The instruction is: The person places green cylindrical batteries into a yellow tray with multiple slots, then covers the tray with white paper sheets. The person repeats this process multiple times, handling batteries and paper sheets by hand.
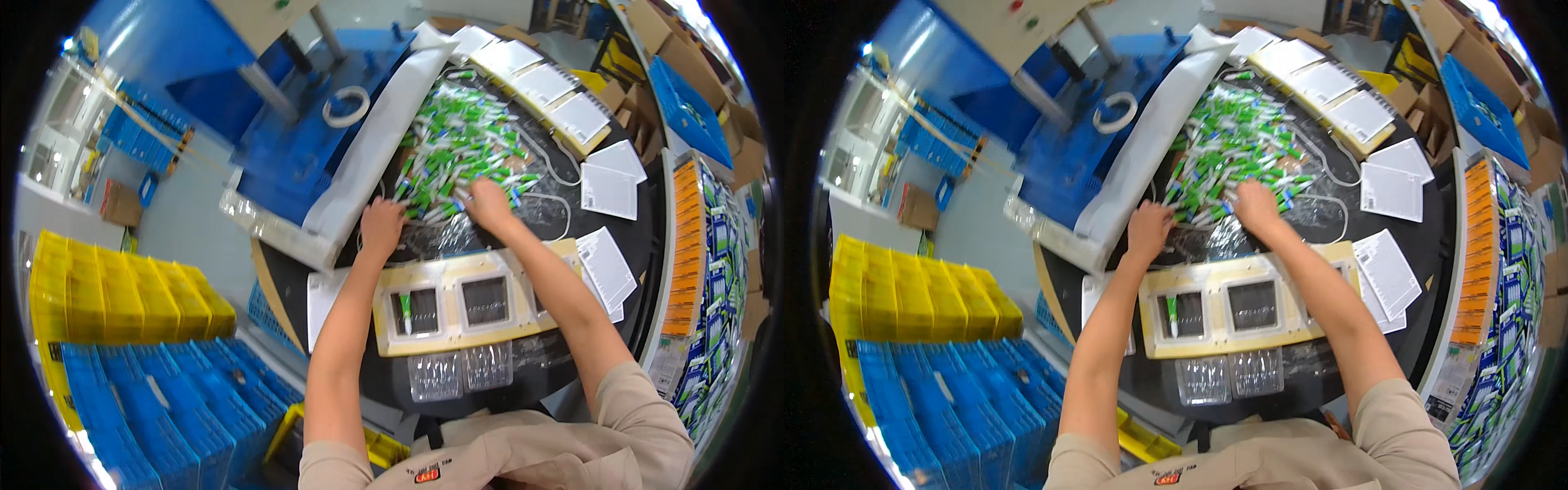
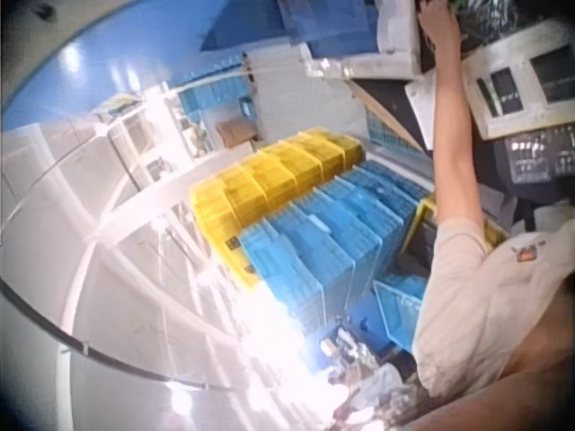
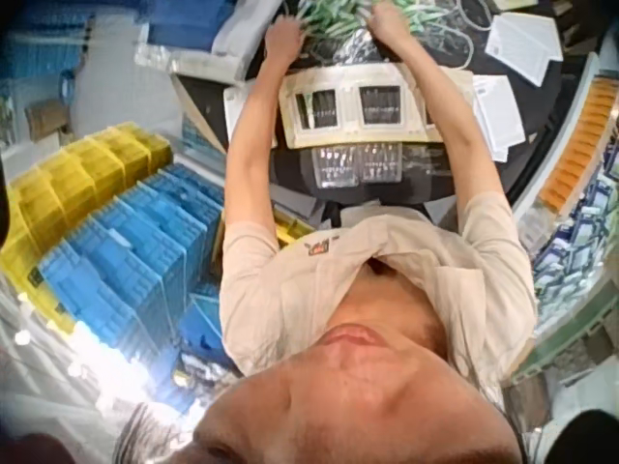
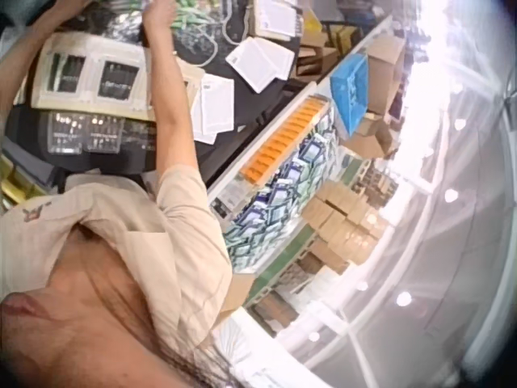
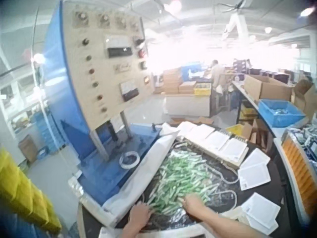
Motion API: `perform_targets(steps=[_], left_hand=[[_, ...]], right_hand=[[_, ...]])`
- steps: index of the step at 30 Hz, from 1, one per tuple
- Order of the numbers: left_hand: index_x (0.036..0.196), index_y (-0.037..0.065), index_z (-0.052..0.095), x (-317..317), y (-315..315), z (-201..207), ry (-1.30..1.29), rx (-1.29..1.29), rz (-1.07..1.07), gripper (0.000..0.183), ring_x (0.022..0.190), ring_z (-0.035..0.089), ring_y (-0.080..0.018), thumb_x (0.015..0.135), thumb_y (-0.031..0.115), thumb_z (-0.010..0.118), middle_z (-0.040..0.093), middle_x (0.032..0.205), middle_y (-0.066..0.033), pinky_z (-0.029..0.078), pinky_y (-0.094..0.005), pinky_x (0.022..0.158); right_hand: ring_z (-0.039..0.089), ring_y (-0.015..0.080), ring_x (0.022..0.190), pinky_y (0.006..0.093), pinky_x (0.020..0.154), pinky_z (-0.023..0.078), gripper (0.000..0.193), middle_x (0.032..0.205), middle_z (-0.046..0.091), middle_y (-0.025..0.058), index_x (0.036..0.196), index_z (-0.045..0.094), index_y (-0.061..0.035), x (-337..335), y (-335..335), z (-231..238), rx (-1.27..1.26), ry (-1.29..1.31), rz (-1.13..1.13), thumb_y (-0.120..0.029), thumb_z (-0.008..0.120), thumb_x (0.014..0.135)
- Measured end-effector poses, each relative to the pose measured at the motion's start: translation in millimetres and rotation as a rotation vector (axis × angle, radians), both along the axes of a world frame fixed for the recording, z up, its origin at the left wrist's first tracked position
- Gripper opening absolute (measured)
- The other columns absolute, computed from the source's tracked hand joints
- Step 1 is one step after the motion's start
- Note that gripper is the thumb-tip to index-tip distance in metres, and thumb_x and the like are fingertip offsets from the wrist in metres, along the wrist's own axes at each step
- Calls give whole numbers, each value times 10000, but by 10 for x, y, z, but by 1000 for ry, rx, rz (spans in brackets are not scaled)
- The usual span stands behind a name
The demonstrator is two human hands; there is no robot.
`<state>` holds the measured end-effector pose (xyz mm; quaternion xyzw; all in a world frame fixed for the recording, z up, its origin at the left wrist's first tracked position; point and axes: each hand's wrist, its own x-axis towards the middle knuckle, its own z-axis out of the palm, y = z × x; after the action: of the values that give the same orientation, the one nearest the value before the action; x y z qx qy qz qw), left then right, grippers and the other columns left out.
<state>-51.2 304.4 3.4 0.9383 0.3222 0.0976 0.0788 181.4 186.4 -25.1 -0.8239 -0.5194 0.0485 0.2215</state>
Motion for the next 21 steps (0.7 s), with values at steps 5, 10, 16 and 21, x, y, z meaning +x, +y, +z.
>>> perform_targets(steps=[5, 10, 16, 21], left_hand=[[1074, 16, 729, -566, -624, 301, -517, -128, 179, 223, 924, 679, -346, 885, 133, 742, 719, 991, -158, 526, -423, 823], [1096, 12, 745, -1241, -1707, 315, -590, -13, 371, 249, 887, 686, -321, 848, 19, 760, 719, 968, -146, 546, -403, 803], [1069, 51, 747, -1229, -2009, 7, -489, 231, 374, 258, 794, 630, -255, 819, 88, 799, 663, 868, -65, 474, -375, 735], [1116, 59, 742, -1189, -2106, -95, -371, 296, 354, 299, 808, 614, -240, 827, 126, 782, 633, 860, -45, 456, -373, 760]], right_hand=[[694, 349, 857, 418, 757, 580, 142, 965, 709, 198, 942, 689, 49, -413, -552, 614, 418, 538, 206, -50, 708, 843], [698, 283, 861, 339, 737, 590, 219, 1058, 704, 152, 1054, 706, 22, -1413, -1333, 723, 512, 332, 525, -56, 740, 852], [659, 267, 844, 345, 691, 570, 304, 1061, 638, 154, 1080, 675, 80, -1826, -1380, 269, 489, 34, 619, -9, 683, 790], [647, 289, 924, 359, 783, 560, 331, 1088, 633, 170, 1091, 677, 73, -1962, -1350, 289, 417, 73, 589, -63, 715, 793]])
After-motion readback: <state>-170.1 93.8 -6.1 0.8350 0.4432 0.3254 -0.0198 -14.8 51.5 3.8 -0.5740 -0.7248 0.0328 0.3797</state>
